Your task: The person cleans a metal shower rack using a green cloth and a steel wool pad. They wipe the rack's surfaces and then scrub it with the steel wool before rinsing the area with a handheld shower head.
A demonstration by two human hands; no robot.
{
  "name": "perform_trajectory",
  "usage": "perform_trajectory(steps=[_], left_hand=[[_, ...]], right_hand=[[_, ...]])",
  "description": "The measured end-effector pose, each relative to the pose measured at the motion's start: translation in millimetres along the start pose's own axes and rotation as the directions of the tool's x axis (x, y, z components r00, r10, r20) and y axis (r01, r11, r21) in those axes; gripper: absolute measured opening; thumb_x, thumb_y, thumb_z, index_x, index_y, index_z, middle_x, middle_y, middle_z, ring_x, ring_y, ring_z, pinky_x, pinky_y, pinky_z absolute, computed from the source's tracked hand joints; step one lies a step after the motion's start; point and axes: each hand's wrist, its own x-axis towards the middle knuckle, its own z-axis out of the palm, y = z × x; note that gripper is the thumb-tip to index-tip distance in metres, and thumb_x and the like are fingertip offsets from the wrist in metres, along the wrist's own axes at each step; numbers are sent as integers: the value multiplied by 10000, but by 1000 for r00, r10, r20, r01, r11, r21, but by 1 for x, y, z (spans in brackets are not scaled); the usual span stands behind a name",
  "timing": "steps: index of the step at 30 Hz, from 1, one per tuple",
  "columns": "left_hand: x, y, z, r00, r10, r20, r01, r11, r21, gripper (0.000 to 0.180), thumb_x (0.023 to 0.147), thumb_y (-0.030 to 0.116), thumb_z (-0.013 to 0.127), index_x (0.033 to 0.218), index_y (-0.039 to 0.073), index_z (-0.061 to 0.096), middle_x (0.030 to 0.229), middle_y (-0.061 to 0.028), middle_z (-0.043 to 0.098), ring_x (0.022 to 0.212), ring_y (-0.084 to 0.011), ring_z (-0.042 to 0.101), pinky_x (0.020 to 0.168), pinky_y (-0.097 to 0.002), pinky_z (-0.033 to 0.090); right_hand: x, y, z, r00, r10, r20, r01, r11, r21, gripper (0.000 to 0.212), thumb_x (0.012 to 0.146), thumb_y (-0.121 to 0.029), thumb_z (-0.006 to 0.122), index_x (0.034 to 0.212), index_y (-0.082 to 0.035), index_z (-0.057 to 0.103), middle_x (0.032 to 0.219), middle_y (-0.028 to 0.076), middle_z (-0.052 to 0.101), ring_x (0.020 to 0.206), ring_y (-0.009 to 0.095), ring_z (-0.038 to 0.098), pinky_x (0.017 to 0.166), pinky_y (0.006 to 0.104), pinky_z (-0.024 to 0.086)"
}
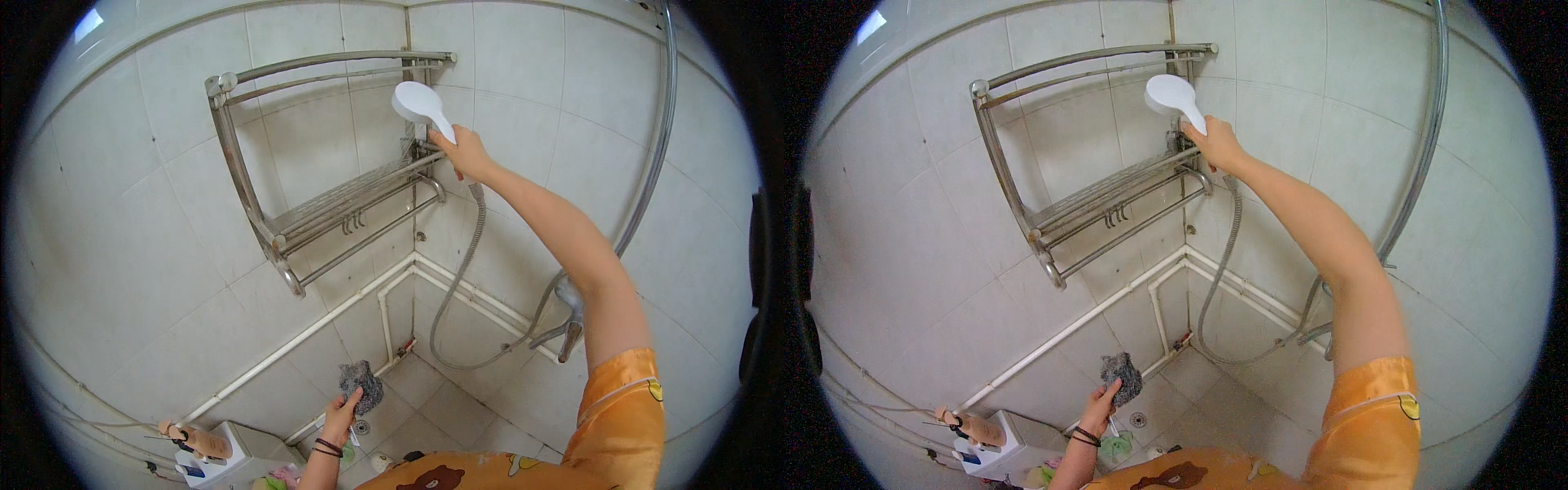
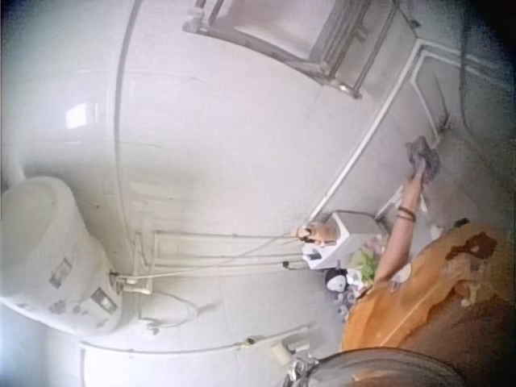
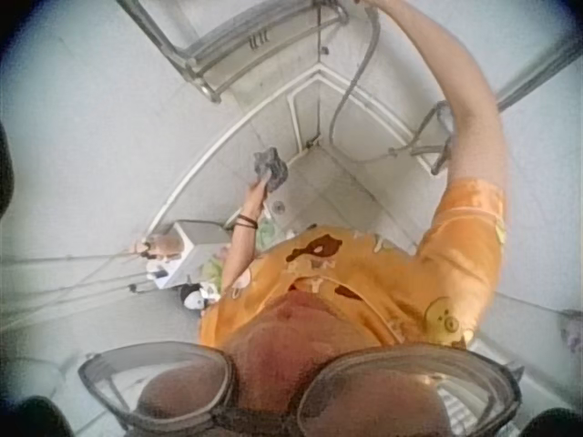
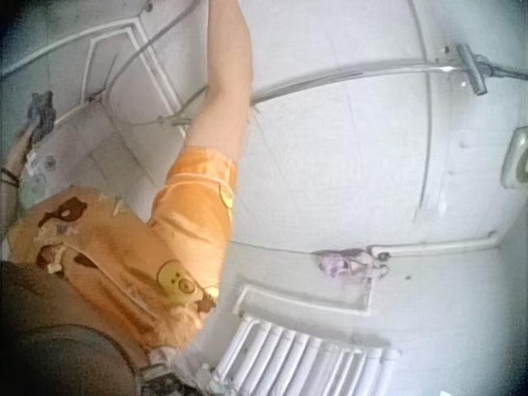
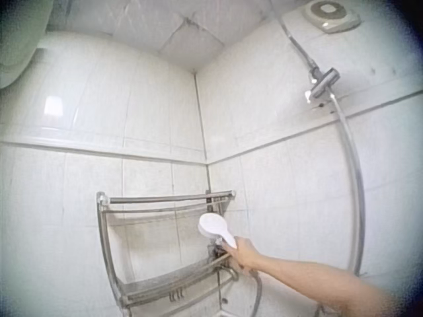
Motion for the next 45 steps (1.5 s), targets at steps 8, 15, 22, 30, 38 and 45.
perform_trajectory(steps=[8,15,22,30,38,45], left_hand=[[-10,1,4,1000,-18,-3,18,1000,12,289,774,345,712,848,85,609,679,58,533,508,-45,389,441,-204,273],[-24,2,-4,999,-1,-41,-5,990,-142,250,791,306,701,855,79,617,738,39,593,559,-36,463,455,-202,292],[-11,-8,-22,995,-40,-90,34,997,-69,240,786,301,706,827,92,598,676,53,549,503,-37,408,441,-200,275],[-9,-5,-24,995,-41,-88,34,996,-84,259,768,325,717,783,106,579,665,59,541,499,-44,408,439,-202,281],[-13,3,-15,990,-60,-128,48,994,-101,243,766,303,724,738,117,570,635,58,524,485,-49,402,420,-214,281],[-7,-11,-21,994,-25,-110,9,990,-142,225,781,292,713,780,98,598,629,63,516,461,-44,373,409,-212,257]], right_hand=[[32,25,7,964,115,-238,-155,976,-155,488,860,-387,528,822,99,555,606,186,584,403,272,568,351,375,442],[33,36,11,987,85,-136,-106,982,-156,511,876,-376,512,833,132,537,595,201,579,396,271,570,327,372,437],[20,24,-3,997,54,53,-49,995,-89,483,882,-384,500,770,86,500,513,121,504,332,218,497,296,352,388],[20,-70,-45,989,-109,-97,107,994,-24,514,880,-486,482,776,17,496,500,44,454,350,143,488,308,297,386],[93,-161,-78,978,-196,-72,186,975,-121,557,851,-526,497,712,11,453,491,36,402,346,156,437,312,339,367],[99,-210,-39,972,-221,84,229,969,-95,585,834,-533,531,644,14,445,509,69,405,371,177,417,320,347,350]])
